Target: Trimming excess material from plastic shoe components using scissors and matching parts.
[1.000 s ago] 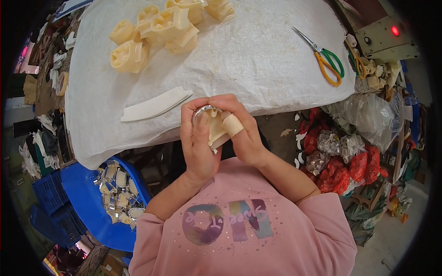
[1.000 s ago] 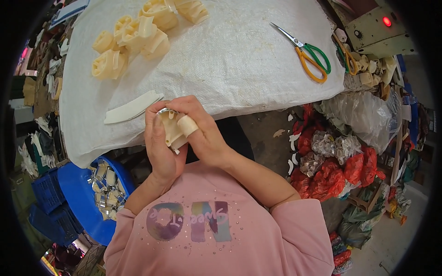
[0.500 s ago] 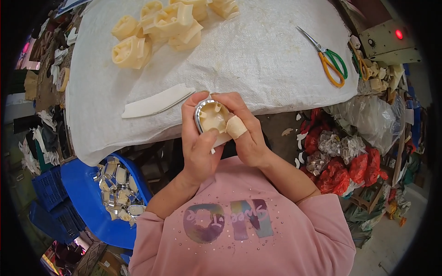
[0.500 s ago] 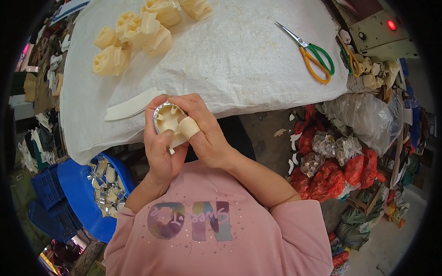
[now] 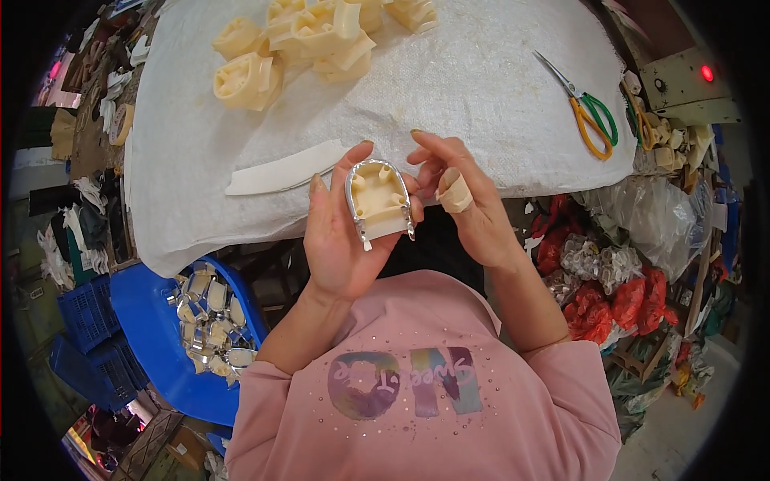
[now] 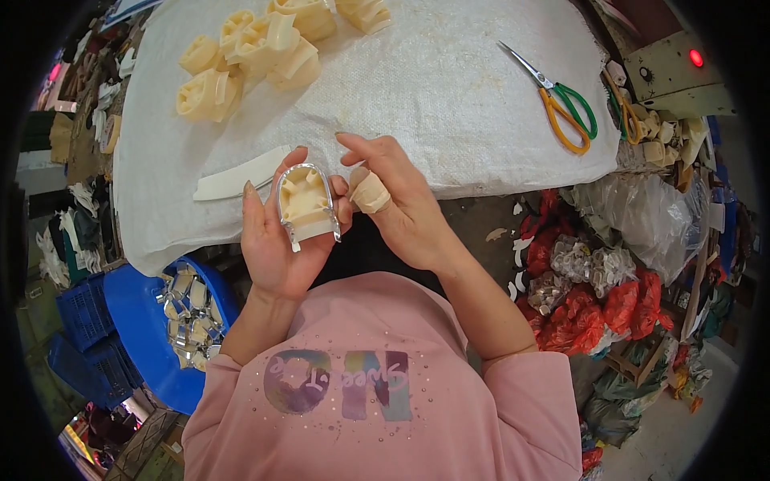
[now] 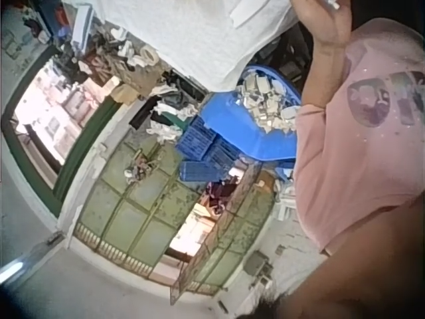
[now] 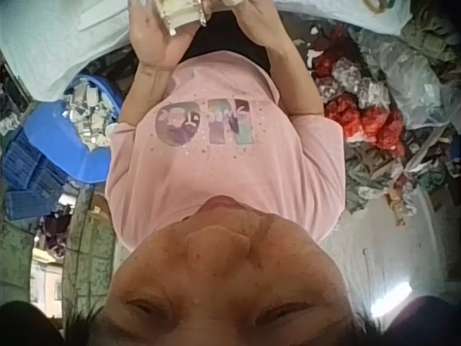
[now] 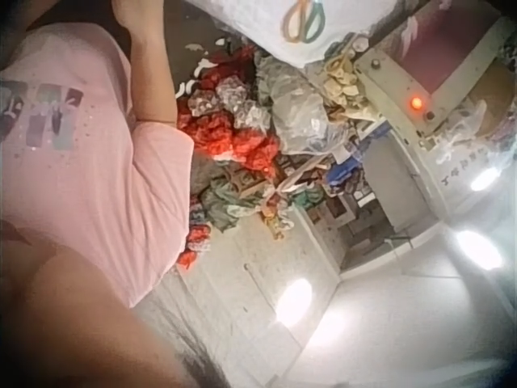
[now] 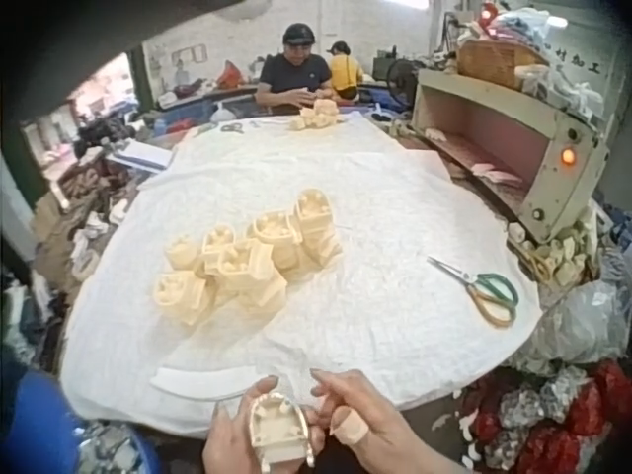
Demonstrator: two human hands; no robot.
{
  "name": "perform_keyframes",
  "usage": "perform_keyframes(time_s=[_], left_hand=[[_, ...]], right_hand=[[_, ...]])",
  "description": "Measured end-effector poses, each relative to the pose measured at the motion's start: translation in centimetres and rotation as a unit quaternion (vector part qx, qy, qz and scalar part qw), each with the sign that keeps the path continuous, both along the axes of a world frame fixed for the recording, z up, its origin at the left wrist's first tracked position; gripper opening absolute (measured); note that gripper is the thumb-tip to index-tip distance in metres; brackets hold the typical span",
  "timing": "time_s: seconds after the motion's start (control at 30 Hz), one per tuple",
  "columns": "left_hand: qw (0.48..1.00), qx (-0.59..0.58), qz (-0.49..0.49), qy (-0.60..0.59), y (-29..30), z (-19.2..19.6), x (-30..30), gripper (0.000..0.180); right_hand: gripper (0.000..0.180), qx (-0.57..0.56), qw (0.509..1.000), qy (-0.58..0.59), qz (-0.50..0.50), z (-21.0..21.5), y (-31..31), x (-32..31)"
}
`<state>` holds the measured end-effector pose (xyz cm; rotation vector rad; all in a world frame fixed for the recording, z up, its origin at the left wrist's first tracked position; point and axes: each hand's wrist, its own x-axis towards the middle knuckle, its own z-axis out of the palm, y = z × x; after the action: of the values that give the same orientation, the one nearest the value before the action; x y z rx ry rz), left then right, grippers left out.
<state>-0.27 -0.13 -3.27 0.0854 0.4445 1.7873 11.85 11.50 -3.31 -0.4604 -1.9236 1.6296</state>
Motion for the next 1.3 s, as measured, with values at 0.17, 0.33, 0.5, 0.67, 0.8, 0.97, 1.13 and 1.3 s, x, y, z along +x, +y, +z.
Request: perform_keyframes(time_s=[0.17,0.33,0.5,0.67,0.8,0.97,1.13,1.3], left_hand=[[0.971,-0.144,0.058,0.181,0.7,1.7,1.3,0.067],[0.839,-0.115,0.039,0.53,-0.2,1.7,1.1,0.075],[0.827,-0.098,-0.006,0.554,-0.2,0.0,0.5,0.078],[0.809,-0.143,0.003,0.57,-0.4,1.8,-0.6,0.06],[0.648,-0.111,0.03,0.753,-0.4,2.1,-0.9,0.06],[0.591,-0.092,0.027,0.801,-0.2,3.5,-1.1,0.059],[0.586,-0.114,0.012,0.802,-0.3,3.0,-0.8,0.059],[0.57,-0.082,0.078,0.814,0.5,2.3,-0.2,0.056]], right_hand=[[0.038,0.119,0.986,-0.121,-0.011,3.1,0.2,-0.3],[0.039,0.08,0.969,-0.223,0.062,4.3,0.1,-1.0],[0.038,-0.082,0.995,0.02,-0.061,0.3,-1.0,-0.7],[0.02,-0.102,0.995,0.008,-0.007,0.2,1.0,0.3],[0.014,-0.318,0.946,-0.017,0.064,1.0,2.1,0.0],[0.016,-0.24,0.957,-0.066,0.15,1.4,3.1,0.8],[0.025,0.138,0.983,-0.09,0.074,1.4,2.1,0.6],[0.02,-0.165,0.984,-0.059,0.032,-0.3,1.2,0.7]])
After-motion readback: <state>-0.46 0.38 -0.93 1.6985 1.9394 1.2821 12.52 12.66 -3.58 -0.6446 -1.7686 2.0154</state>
